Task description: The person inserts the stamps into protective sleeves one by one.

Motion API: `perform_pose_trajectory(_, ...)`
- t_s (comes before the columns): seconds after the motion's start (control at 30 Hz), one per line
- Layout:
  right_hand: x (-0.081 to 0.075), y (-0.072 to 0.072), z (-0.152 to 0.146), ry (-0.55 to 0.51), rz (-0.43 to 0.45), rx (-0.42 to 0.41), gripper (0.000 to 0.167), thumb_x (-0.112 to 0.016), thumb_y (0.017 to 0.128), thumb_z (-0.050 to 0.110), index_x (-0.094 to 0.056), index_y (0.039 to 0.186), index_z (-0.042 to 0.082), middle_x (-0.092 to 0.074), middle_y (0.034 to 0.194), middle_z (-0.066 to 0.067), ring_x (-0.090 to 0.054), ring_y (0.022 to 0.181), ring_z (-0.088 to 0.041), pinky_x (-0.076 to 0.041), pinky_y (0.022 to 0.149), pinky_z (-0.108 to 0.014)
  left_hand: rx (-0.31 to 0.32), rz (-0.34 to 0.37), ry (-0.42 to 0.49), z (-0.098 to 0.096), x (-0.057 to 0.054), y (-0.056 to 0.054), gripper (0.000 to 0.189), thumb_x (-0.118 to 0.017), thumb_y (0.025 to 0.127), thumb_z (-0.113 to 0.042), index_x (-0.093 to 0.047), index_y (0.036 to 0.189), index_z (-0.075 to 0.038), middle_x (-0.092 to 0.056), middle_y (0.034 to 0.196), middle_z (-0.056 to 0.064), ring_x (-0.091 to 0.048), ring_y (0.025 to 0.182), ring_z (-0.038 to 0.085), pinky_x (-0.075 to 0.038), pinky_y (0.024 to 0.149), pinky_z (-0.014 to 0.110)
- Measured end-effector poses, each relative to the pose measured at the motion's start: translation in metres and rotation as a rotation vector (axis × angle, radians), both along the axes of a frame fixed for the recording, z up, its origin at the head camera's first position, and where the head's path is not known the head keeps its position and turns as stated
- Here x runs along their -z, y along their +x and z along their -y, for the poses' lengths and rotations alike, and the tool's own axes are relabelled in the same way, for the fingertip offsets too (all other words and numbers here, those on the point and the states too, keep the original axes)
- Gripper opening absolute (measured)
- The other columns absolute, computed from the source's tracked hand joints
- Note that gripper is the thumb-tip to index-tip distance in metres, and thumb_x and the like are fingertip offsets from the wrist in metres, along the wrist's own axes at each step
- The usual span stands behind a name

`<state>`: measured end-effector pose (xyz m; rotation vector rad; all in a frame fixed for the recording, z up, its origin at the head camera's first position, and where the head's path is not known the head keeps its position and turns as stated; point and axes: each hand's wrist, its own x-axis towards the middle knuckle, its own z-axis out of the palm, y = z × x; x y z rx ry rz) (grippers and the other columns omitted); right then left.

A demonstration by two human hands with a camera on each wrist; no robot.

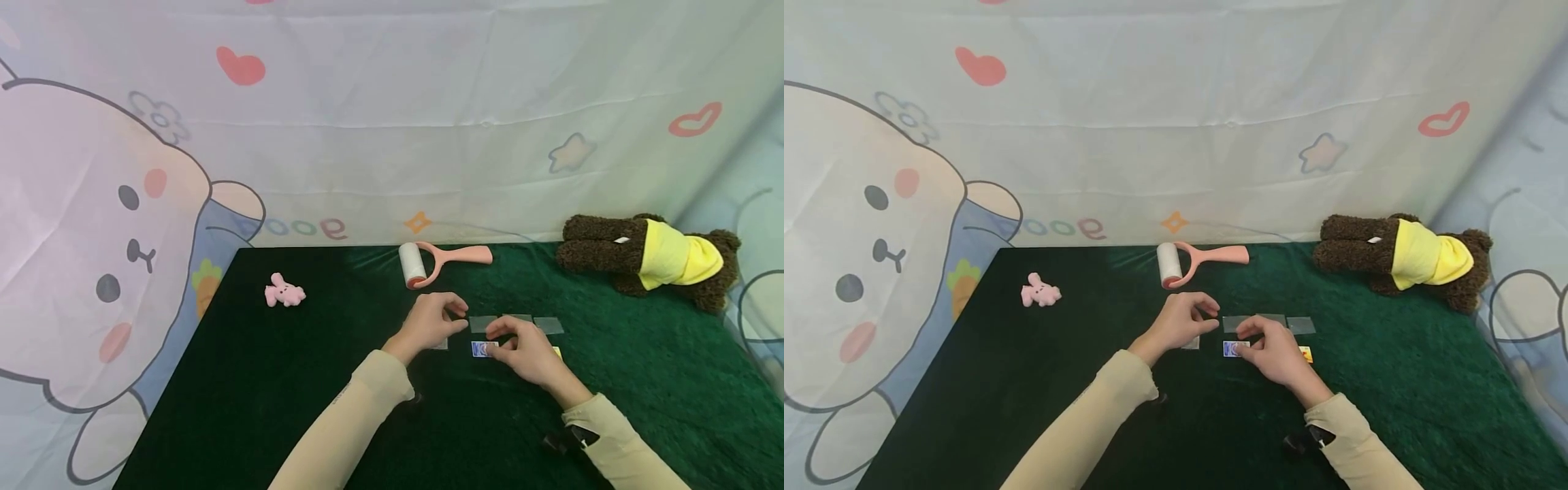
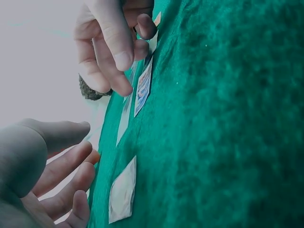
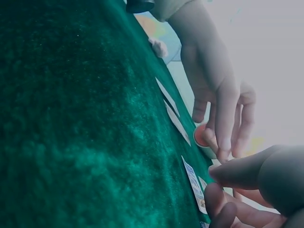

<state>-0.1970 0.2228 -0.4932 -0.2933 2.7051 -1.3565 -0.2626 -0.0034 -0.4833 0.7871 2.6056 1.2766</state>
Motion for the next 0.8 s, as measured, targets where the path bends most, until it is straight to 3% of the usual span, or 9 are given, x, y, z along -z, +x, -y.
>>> perform_pose_trajectory(0.43,0.005,-0.002,0.005,0.105,-0.022,0.028,0.024,-0.077,0.093,0.008,-0.069,0.115,0.004,-0.072,0.117,-0.016,-0.055,0.064,-0.016,-0.048,0.059,-0.03,0.011,0.001,-0.039,-0.013,0.003,-0.004,0.025,-0.08,0.095,-0.013,-0.075,0.12,-0.009,-0.076,0.113,0.004,-0.063,0.078,0.008,-0.053,0.074,0.021)
perform_pose_trajectory(0.8,0.004,-0.004,0.011,0.156,-0.034,0.054,0.023,-0.08,0.089,0.003,-0.07,0.11,0.005,-0.072,0.109,-0.013,-0.059,0.071,-0.016,-0.05,0.065,-0.035,-0.01,-0.016,-0.136,-0.025,0.004,-0.008,0.025,-0.082,0.094,-0.017,-0.075,0.118,-0.013,-0.076,0.114,-0.001,-0.068,0.094,0.01,-0.056,0.084,0.028)
